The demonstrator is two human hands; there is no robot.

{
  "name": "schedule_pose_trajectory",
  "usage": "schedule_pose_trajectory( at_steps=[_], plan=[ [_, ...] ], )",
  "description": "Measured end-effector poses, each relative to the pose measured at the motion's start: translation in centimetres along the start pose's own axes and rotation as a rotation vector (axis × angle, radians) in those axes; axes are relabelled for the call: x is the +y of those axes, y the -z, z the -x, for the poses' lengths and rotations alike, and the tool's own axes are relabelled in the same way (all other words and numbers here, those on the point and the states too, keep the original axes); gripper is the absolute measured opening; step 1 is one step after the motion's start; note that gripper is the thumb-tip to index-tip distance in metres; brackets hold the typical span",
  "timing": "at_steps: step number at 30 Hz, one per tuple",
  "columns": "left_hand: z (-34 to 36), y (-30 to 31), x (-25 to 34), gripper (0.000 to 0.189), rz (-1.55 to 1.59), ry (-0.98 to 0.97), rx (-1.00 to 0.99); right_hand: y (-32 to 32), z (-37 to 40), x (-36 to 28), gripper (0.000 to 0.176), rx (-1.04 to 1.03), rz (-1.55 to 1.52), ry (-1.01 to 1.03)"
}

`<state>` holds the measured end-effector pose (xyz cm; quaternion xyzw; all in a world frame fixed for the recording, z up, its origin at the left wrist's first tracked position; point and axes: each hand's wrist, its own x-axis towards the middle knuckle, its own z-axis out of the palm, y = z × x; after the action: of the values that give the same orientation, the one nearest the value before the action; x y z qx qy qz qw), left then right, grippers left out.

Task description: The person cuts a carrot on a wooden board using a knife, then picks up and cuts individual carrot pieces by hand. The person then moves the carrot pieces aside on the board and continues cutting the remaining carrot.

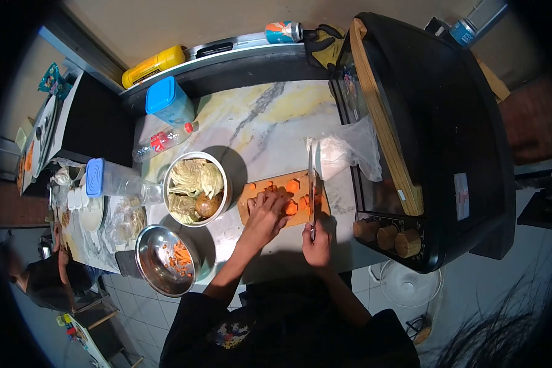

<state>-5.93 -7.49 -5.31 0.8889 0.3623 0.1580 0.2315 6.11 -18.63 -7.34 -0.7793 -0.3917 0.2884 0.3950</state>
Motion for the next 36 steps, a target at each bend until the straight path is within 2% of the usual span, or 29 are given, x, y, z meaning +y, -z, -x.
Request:
schedule_pose_trajectory(
  at_steps=[3,5,15,18,21,24,30,36],
  plan=[
    [-0.2,0.1,0.7,0.041,0.023,0.055,-0.045,0.2,-0.1,-0.6,0.016,-0.028,-0.021,-0.017],
    [-0.4,-0.3,0.8,0.044,-0.002,0.024,0.011,-0.2,-0.2,-0.1,0.016,0.082,-0.053,0.113],
    [-0.2,-1.3,-0.2,0.041,-0.011,-0.02,0.029,-0.2,-0.2,0.3,0.017,0.082,-0.027,0.121],
    [-0.9,-0.1,0.0,0.041,0.026,0.021,0.076,0.0,-0.1,0.0,0.017,0.088,-0.056,0.093],
    [-2.5,0.7,0.1,0.044,0.024,-0.002,0.183,0.1,-0.1,0.0,0.017,0.103,-0.046,0.1],
    [-4.0,0.7,0.1,0.045,0.049,-0.04,0.199,0.2,-0.2,-0.1,0.017,0.085,-0.066,0.073],
    [-4.7,-0.6,-0.5,0.048,0.038,-0.008,0.106,-0.3,-0.2,0.6,0.017,0.124,-0.019,0.116],
    [-4.2,-0.1,-0.4,0.051,0.075,0.003,0.106,0.2,0.1,-0.3,0.019,0.005,-0.027,0.01]
  ],
)
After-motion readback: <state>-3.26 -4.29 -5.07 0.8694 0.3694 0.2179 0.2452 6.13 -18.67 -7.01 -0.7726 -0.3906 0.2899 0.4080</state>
